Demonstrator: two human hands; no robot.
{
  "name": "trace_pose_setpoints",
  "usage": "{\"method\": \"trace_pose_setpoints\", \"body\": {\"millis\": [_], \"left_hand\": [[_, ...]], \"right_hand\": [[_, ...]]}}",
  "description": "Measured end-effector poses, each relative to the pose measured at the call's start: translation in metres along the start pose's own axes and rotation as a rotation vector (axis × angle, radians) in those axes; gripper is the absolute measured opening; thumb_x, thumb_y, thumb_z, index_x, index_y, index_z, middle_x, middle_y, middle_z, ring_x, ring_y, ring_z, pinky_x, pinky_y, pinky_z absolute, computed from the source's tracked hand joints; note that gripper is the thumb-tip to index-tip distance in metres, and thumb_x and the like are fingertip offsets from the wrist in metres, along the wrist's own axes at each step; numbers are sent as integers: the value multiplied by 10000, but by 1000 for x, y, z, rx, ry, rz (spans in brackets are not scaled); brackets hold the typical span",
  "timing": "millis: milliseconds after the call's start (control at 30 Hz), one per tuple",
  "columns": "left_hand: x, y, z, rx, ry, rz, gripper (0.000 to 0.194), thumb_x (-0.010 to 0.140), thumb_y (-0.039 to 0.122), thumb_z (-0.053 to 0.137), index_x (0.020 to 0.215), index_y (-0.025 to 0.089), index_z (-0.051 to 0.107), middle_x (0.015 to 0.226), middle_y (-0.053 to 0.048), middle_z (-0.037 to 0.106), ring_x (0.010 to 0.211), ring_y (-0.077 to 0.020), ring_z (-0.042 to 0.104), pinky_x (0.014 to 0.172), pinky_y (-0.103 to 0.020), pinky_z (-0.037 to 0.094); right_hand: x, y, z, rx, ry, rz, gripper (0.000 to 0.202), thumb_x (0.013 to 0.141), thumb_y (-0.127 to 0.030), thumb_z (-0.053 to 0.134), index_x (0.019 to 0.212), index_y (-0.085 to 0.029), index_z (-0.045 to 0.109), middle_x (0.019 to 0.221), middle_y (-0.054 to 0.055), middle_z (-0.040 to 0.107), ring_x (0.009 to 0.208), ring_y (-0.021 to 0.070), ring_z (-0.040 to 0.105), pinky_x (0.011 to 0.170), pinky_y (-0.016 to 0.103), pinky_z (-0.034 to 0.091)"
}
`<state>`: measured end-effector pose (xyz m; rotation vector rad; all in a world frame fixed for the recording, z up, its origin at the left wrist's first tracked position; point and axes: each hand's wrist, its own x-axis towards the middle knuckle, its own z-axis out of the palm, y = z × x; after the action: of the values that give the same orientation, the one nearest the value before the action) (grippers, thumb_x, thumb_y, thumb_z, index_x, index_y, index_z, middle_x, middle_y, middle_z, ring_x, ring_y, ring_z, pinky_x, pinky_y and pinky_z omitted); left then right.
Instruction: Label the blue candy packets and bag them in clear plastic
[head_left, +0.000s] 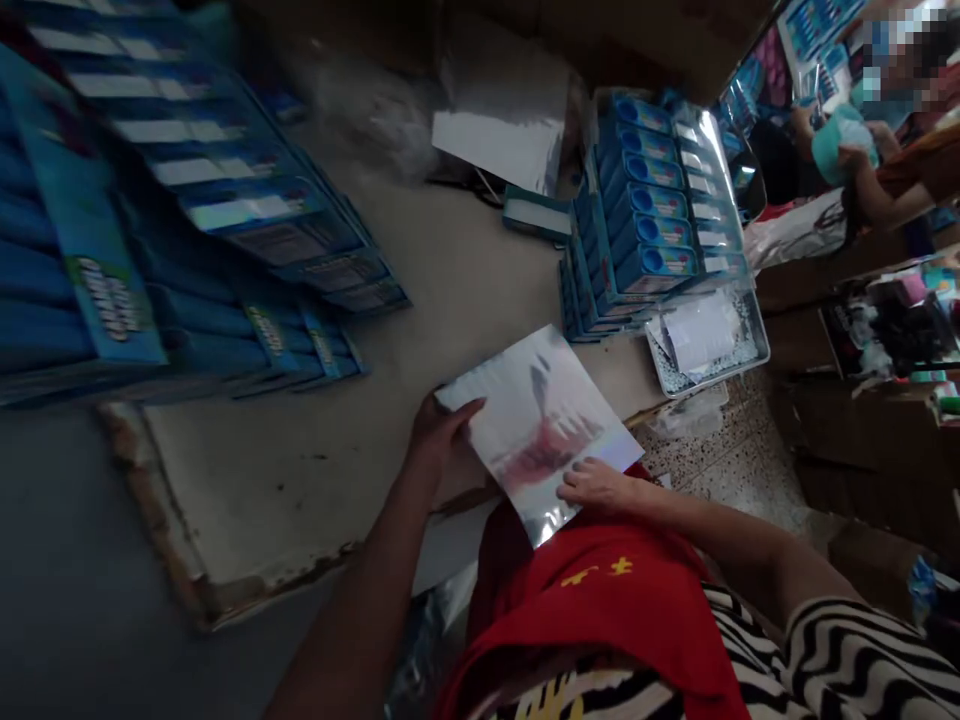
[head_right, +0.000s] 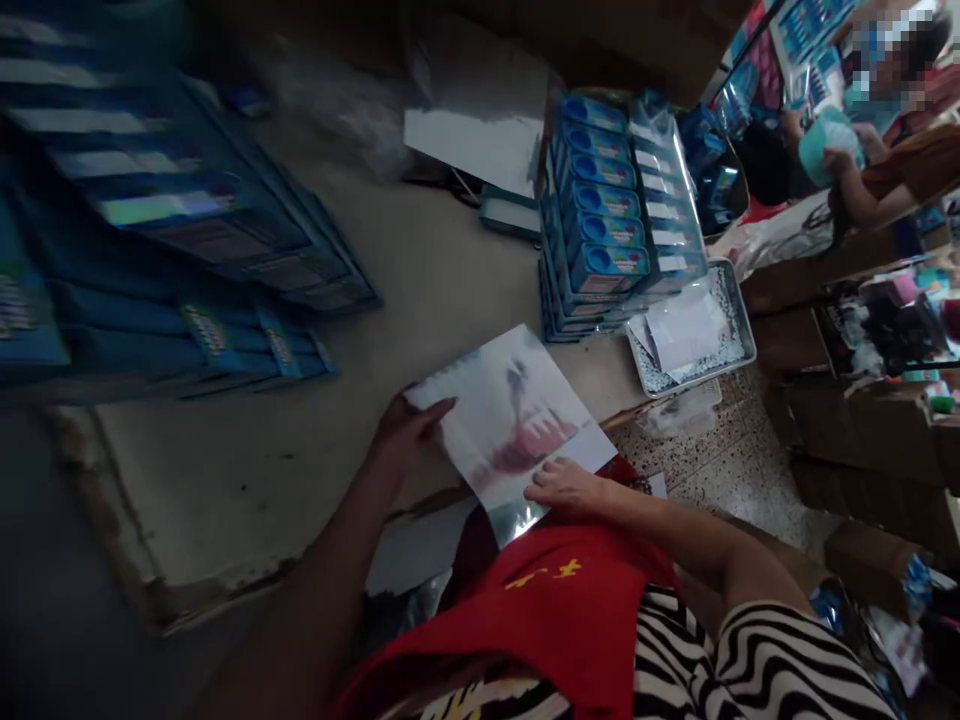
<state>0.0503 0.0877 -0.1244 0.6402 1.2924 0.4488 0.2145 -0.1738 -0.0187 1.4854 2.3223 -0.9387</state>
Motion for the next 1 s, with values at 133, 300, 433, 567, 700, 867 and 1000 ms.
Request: {"method": "trace_pose_setpoints", "body": {"millis": [133,300,433,567,700,867,1000], "left_hand": [[7,-2,22,449,185,316,1239,576,289,1023,1631,169,383,1445,-177,604,1283,-339,648,1114,-486,538],[2,19,41,1037,110,728,1155,625,478,1014,1600,162,480,1724,-242,342,1611,-499,272,1315,-647,208],[3,37,74,1223,-83,684,900,743,479,953,1518,220,577,1559,-192,589,1482,-447,472,1290,-697,143],[17,44,93,1112,-115,460,686,787,348,903,1408,180,664,1226,-124,744,1153,-305,662,1112,-441,449],[22,43,91,923,-107,459,284,877,273,746,1135,161,785,966,-66,741,916,-222,651,870,-319,471],[3,64,94,820,-86,425,156,896,248,654,962,162,766,845,-44,734,792,-193,632,762,-293,450],[-26,132,106,942,8,650,162,960,278,635,972,160,745,953,-75,746,917,-229,679,883,-323,505]], "right_hand": [[-5,24,22,97,78,-87,231,1014,-275,671,1232,-199,692,1154,98,726,993,233,600,829,357,452],[-11,55,5,221,262,60,208,1083,-347,571,1143,-220,724,1057,55,744,974,204,618,899,339,464],[-17,99,-11,332,541,428,186,1064,-276,572,1102,-216,743,1080,88,750,1006,223,635,931,345,487],[-7,132,-19,393,689,596,237,1071,-288,551,1175,-186,738,1138,146,750,1059,288,620,971,429,482],[11,142,-36,421,742,492,238,1075,-302,555,1191,-205,739,1155,125,759,1105,288,628,1035,450,477],[26,140,-54,451,734,521,432,1022,-314,605,1424,-158,614,1372,192,676,1278,343,589,1133,537,464],[10,128,-43,499,829,628,671,1029,-403,598,1604,-120,401,1428,242,621,1314,364,593,1120,558,509]]}}
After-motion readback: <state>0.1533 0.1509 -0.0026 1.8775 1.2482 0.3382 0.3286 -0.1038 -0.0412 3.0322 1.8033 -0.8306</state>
